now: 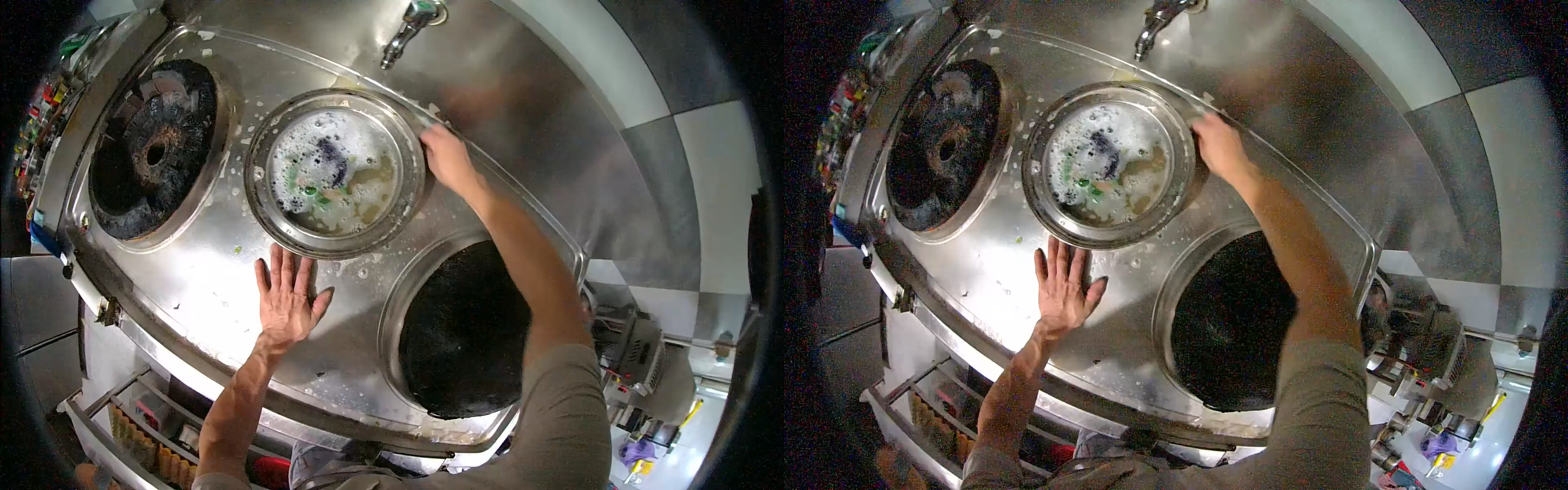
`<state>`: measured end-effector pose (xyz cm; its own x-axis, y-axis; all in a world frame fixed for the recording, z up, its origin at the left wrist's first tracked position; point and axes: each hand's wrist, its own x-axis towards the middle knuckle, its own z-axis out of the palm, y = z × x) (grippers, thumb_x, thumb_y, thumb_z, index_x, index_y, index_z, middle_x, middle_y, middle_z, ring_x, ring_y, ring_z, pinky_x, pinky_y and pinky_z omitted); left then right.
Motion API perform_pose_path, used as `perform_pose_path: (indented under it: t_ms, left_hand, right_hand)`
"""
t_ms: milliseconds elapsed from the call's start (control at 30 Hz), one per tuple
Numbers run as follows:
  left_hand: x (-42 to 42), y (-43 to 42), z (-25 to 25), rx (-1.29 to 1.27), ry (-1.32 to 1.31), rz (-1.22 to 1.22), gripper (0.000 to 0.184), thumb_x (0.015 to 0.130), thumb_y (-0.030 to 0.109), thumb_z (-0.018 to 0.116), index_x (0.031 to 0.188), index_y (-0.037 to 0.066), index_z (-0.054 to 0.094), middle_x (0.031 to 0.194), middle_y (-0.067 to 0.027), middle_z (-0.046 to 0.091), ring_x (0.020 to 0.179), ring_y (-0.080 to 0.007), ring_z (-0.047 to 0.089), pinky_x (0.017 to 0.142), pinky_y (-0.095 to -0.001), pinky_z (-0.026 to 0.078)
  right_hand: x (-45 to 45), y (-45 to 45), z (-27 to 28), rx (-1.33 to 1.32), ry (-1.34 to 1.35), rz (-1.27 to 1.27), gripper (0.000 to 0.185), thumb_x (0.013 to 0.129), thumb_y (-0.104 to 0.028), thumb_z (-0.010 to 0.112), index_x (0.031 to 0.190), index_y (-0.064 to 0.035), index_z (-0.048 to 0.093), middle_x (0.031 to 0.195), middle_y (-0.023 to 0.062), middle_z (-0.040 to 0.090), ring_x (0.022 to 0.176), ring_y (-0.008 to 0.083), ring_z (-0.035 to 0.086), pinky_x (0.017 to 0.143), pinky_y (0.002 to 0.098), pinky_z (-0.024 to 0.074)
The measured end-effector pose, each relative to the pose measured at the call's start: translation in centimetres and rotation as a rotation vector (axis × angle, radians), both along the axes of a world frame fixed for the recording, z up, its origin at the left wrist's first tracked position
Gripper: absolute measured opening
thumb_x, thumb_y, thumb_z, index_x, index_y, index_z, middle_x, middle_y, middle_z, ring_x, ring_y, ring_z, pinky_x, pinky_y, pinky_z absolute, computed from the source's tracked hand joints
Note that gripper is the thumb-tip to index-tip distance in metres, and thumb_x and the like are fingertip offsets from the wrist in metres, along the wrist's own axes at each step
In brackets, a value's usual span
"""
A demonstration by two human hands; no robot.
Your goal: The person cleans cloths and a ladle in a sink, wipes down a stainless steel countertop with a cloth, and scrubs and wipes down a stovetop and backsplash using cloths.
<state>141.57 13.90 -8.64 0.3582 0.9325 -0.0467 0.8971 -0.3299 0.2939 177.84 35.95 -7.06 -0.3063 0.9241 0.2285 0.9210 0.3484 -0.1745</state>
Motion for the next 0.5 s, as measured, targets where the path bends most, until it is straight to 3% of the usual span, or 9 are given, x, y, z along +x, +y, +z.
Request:
perform_pose_path:
  t_ms: [67,133,167,233,267,333,400,433,500]
  left_hand:
    - [0.0,0.0,-0.1,0.013,-0.03,-0.001,0.083,0.092,0.053,0.058,0.155,0.005,0.032,0.162,-0.0262,0.02,0.152,-0.0445,0.012,0.117,-0.0682,0.007]
    - [-0.1,0.2,-0.1,0.003,-0.038,0.0,0.082,0.092,0.052,0.058,0.154,0.005,0.033,0.162,-0.0262,0.019,0.152,-0.0446,0.012,0.117,-0.0683,0.007]
    - [0.1,0.1,0.0,0.0,-0.039,-0.01,0.082,0.092,0.052,0.058,0.154,0.005,0.033,0.162,-0.0263,0.019,0.152,-0.0447,0.012,0.117,-0.0685,0.007]
    - [0.3,0.0,0.0,-0.002,-0.054,-0.014,0.081,0.092,0.052,0.058,0.154,0.005,0.034,0.162,-0.0264,0.02,0.152,-0.0449,0.012,0.117,-0.0687,0.007]
    - [-0.1,0.1,-0.1,0.005,-0.067,-0.008,0.08,0.093,0.052,0.058,0.153,0.005,0.034,0.162,-0.0266,0.021,0.152,-0.0452,0.013,0.117,-0.0689,0.007]
    - [-0.2,0.0,-0.4,0.054,-0.104,-0.018,0.077,0.094,0.05,0.056,0.152,0.003,0.036,0.157,-0.0287,0.03,0.15,-0.0458,0.018,0.116,-0.0692,0.01]
    - [-0.3,0.2,-0.1,0.044,-0.103,-0.037,0.075,0.095,0.048,0.056,0.15,0.002,0.038,0.155,-0.0294,0.033,0.149,-0.0451,0.021,0.117,-0.0672,0.012]
    - [-0.6,0.3,-0.1,0.009,-0.105,-0.072,0.074,0.098,0.048,0.053,0.154,0.003,0.032,0.16,-0.0306,0.022,0.151,-0.0454,0.014,0.119,-0.0655,0.01]
    - [-0.5,0.4,-0.1,0.017,-0.094,-0.094,0.07,0.099,0.045,0.052,0.153,0.003,0.035,0.158,-0.03,0.027,0.15,-0.0444,0.02,0.119,-0.0626,0.014]
  right_hand:
    - [2.4,-3.8,0.7,-0.031,0.018,0.149,0.014,0.09,-0.016,0.066,0.096,-0.0035,0.067,0.097,0.0178,0.064,0.089,0.0333,0.068,0.075,0.045,0.0572]
    - [4.2,-6.5,2.5,-0.361,0.179,0.2,0.018,0.087,-0.008,0.067,0.104,-0.001,0.064,0.095,0.0204,0.061,0.086,0.0408,0.061,0.077,0.0451,0.0526]
    - [4.4,-6.1,2.9,-0.373,0.177,0.188,0.018,0.087,-0.008,0.067,0.104,-0.001,0.064,0.095,0.0204,0.061,0.086,0.0408,0.061,0.077,0.0451,0.0526]
    - [4.4,-3.9,3.4,-0.12,-0.046,-0.159,0.018,0.088,-0.009,0.067,0.103,-0.0013,0.064,0.095,0.0189,0.062,0.086,0.0397,0.062,0.078,0.0457,0.0527]
    - [3.1,-4.9,2.6,-0.127,-0.042,-0.165,0.018,0.088,-0.009,0.067,0.103,-0.0013,0.064,0.095,0.0189,0.062,0.086,0.0397,0.062,0.078,0.0457,0.0527]
    - [-1.2,-8.5,0.6,-0.544,0.202,-0.353,0.02,0.087,-0.012,0.069,0.104,-0.0025,0.065,0.1,0.0191,0.063,0.09,0.0406,0.064,0.08,0.0485,0.0539]
    - [-7.2,-14.7,3.3,-0.538,-0.246,-0.171,0.022,0.087,-0.015,0.071,0.103,-0.0023,0.064,0.107,0.0208,0.063,0.095,0.0413,0.065,0.081,0.0505,0.0544]
    - [-7.5,-16.9,2.9,-0.559,-0.196,0.09,0.024,0.089,-0.019,0.069,0.104,-0.0011,0.064,0.111,0.0214,0.062,0.097,0.0417,0.065,0.082,0.0514,0.0542]
    - [-8.4,-17.5,3.4,-0.528,-0.306,0.081,0.027,0.088,-0.021,0.068,0.105,-0.0007,0.064,0.108,0.0193,0.063,0.093,0.0403,0.066,0.079,0.0507,0.0547]
